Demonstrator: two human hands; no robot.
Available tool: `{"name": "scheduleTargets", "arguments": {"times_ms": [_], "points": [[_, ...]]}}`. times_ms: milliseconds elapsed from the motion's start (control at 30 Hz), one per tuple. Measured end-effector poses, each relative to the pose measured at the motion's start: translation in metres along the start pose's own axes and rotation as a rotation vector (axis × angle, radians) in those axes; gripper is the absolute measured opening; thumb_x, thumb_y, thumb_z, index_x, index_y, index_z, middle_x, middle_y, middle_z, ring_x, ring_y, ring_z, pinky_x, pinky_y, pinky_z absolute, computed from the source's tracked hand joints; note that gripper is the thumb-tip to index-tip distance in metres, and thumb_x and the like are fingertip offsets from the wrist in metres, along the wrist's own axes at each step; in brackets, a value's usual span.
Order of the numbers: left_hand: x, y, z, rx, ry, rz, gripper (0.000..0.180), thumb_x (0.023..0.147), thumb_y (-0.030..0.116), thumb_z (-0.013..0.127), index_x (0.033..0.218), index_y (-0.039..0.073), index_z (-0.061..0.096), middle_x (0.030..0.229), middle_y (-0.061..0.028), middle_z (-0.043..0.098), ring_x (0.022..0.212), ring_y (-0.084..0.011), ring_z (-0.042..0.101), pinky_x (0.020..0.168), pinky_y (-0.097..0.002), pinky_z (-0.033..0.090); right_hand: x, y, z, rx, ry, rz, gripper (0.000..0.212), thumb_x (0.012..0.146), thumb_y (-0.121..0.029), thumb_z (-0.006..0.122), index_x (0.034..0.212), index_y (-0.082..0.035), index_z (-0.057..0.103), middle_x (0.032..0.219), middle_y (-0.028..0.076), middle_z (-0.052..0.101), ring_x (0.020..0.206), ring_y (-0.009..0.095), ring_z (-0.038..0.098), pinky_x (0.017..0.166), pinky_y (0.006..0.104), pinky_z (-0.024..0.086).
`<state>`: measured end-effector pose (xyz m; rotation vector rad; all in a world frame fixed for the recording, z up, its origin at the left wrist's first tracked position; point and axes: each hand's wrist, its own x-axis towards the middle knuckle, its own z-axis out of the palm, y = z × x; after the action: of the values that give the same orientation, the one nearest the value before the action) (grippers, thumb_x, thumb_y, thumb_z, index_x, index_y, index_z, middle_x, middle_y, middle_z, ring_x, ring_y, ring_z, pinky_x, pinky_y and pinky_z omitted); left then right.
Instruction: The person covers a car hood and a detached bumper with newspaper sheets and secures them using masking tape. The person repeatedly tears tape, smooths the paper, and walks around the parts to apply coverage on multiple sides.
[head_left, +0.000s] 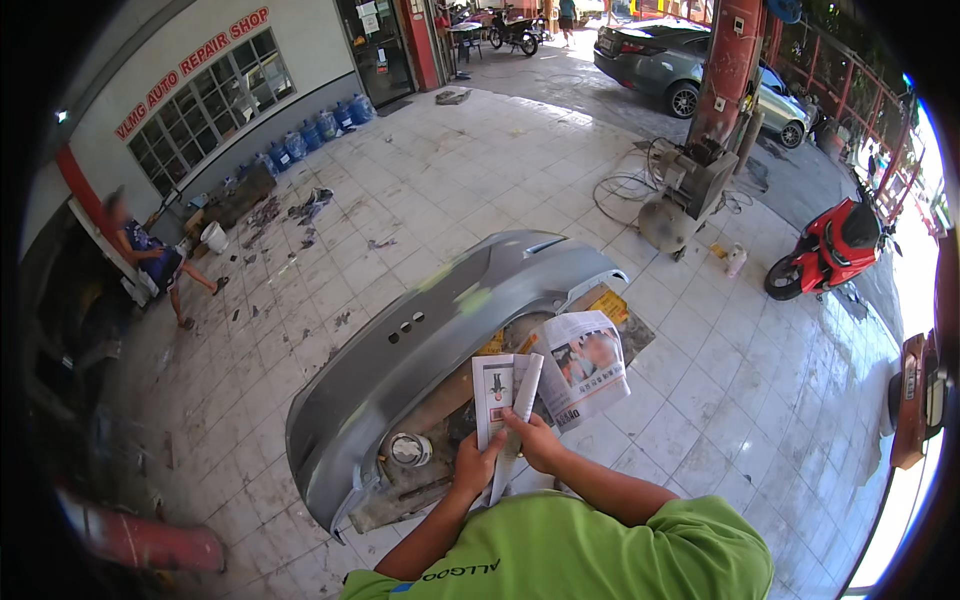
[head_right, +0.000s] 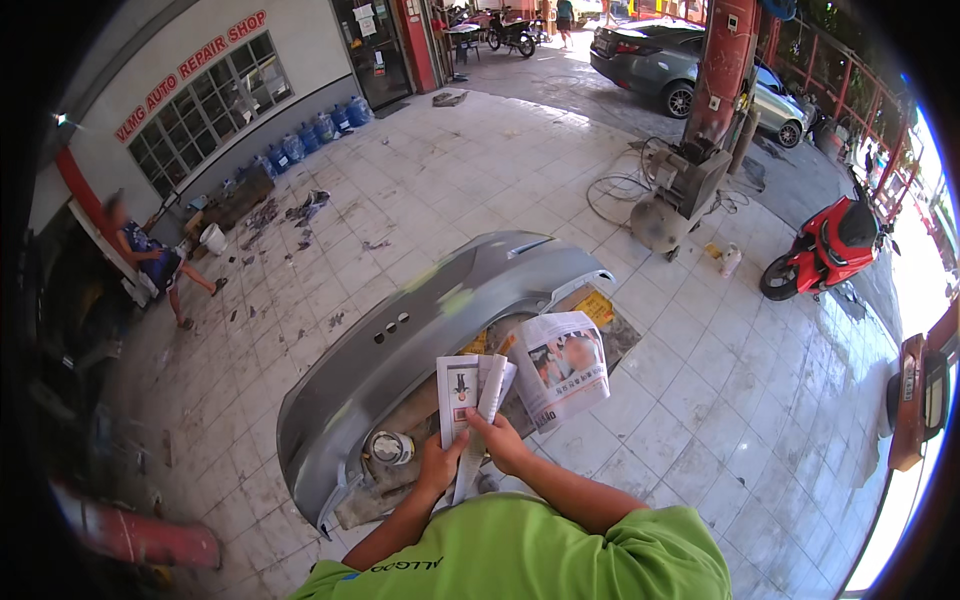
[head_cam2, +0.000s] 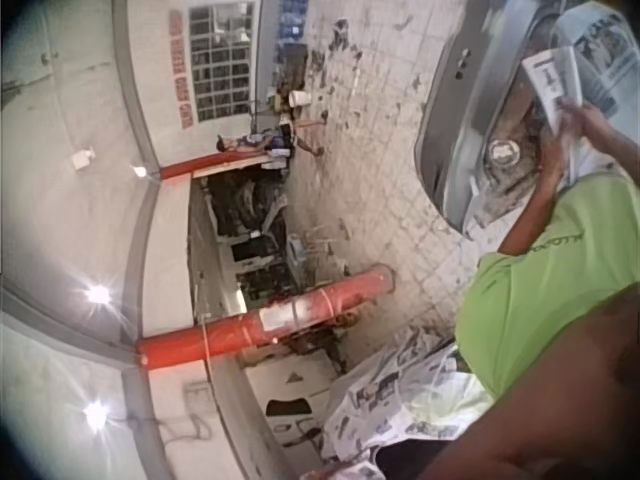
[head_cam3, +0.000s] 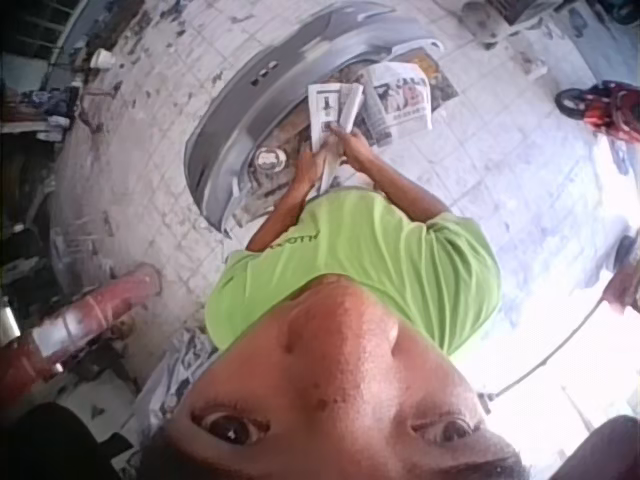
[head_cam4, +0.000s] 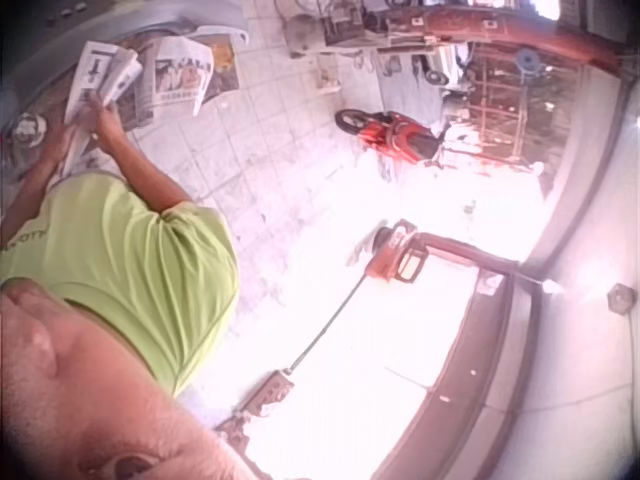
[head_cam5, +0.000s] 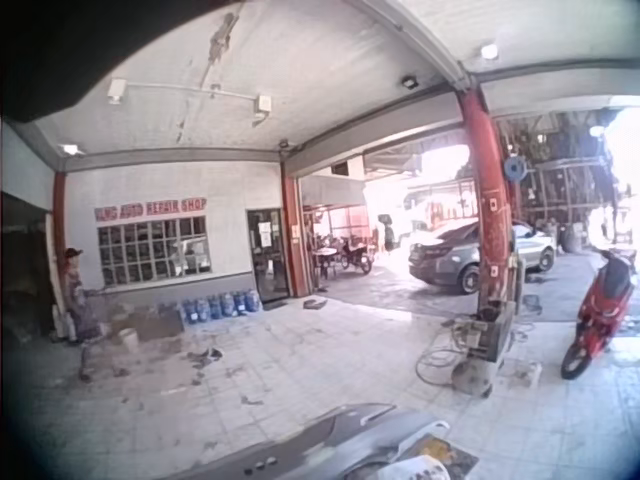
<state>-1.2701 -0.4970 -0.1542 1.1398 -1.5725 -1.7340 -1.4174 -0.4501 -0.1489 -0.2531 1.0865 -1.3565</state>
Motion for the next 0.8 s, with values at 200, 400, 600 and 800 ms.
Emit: {"name": "scheduleTargets", "arguments": {"times_ms": [200, 400, 600, 800], "points": [[0.019, 0.030, -0.006, 0.088, 0.340, 0.403, 0.030, 0.101, 0.024, 0.068, 0.117, -0.002, 0.064, 0.102, -0.0131, 0.073, 0.092, -0.0179, 0.067, 0.084, -0.0319, 0.051, 0.025, -0.006, -0.033, -0.056, 0.006, -0.245, 0.042, 0.099, -0.029, 0.068, 0.126, 0.003, 0.065, 0.112, 0.008, 0.071, 0.099, 0.019, 0.065, 0.088, 0.0331, 0.050], [0.042, 0.074, -0.054, 0.600, 0.638, 0.710, 0.016, 0.098, 0.010, 0.069, 0.098, 0.002, 0.054, 0.074, -0.0123, 0.061, 0.061, -0.0277, 0.061, 0.056, -0.0360, 0.047, 0.027, 0.024, -0.102, -0.730, -0.163, 0.233, 0.059, 0.092, -0.054, 0.071, 0.120, -0.002, 0.071, 0.108, 0.008, 0.074, 0.089, 0.018, 0.068, 0.070, 0.0339, 0.054], [0.062, 0.069, -0.054, 0.661, 0.615, 0.791, 0.020, 0.089, -0.006, 0.063, 0.107, 0.004, 0.063, 0.101, -0.0181, 0.074, 0.090, -0.0367, 0.075, 0.074, -0.0406, 0.059, -0.001, -0.017, -0.071, -0.762, -0.295, 0.077, 0.058, 0.096, -0.050, 0.070, 0.130, -0.004, 0.067, 0.107, 0.007, 0.071, 0.095, 0.017, 0.067, 0.071, 0.0295, 0.053], [0.047, 0.027, 0.002, 0.761, 0.354, 0.900, 0.028, 0.083, -0.009, 0.062, 0.105, 0.007, 0.066, 0.120, -0.0140, 0.073, 0.098, -0.0343, 0.074, 0.079, -0.0420, 0.059, 0.007, -0.065, -0.004, -0.337, -0.081, -0.254, 0.055, 0.100, -0.035, 0.069, 0.143, -0.006, 0.050, 0.124, 0.008, 0.061, 0.112, 0.018, 0.063, 0.083, 0.0314, 0.055]]}}
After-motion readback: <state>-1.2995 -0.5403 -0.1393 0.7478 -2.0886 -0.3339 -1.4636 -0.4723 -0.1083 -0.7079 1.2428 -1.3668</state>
